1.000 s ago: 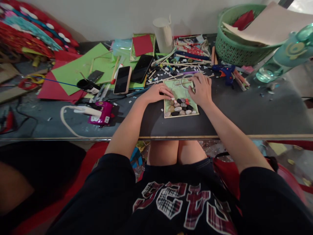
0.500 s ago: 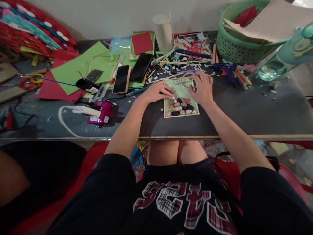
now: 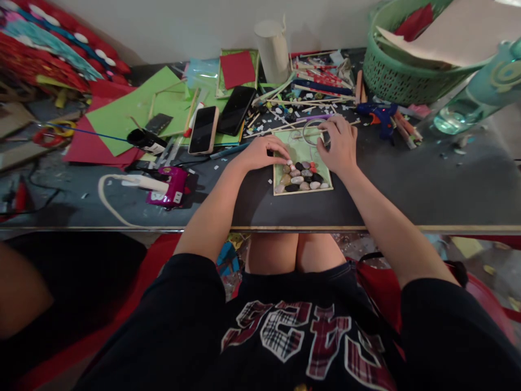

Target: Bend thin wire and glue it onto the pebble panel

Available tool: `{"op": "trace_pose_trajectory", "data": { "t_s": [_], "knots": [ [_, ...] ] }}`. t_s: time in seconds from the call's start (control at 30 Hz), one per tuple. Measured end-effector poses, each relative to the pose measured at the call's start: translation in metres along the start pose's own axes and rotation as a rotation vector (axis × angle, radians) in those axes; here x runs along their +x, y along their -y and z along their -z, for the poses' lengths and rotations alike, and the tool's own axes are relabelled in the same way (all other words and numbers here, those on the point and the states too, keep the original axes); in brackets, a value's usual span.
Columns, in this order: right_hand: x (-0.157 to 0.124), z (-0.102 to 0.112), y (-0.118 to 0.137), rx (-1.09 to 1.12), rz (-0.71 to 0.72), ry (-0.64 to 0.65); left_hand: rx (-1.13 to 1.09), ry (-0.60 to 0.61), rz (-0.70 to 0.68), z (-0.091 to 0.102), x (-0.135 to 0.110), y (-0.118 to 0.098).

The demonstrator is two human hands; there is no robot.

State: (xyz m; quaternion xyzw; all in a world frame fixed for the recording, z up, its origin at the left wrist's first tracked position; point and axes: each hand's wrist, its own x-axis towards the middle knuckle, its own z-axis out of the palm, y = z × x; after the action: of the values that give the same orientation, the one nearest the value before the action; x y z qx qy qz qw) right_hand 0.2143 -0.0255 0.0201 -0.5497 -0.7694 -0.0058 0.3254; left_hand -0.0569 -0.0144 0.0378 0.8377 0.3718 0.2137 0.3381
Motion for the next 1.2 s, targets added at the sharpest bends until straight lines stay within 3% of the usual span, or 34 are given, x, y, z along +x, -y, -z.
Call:
{"op": "trace_pose_trajectory", "data": {
  "t_s": [0.33, 0.6, 0.77, 0.93, 1.2],
  "knots": [
    [-0.001, -0.007, -0.007, 0.062, 0.019, -0.067, 0.008, 0.001, 0.065, 0.001, -0.001, 0.003],
    [0.011, 0.008, 0.015, 0.166, 0.132, -0.064, -0.352, -0.335, 0.089, -0.021, 0.013, 0.007],
    [0.021, 0.004, 0.032, 0.257, 0.145, -0.072, -0.284, -0.331, 0.114, -0.028, 0.015, 0.002],
    [0.013, -0.004, 0.034, 0.349, 0.159, -0.107, -0.346, -0.395, 0.168, -0.033, 0.017, 0.009],
    [0.006, 0.001, 0.04, 0.297, 0.139, -0.019, -0.358, -0.37, 0.17, -0.04, 0.016, 0.007]
  ]
}}
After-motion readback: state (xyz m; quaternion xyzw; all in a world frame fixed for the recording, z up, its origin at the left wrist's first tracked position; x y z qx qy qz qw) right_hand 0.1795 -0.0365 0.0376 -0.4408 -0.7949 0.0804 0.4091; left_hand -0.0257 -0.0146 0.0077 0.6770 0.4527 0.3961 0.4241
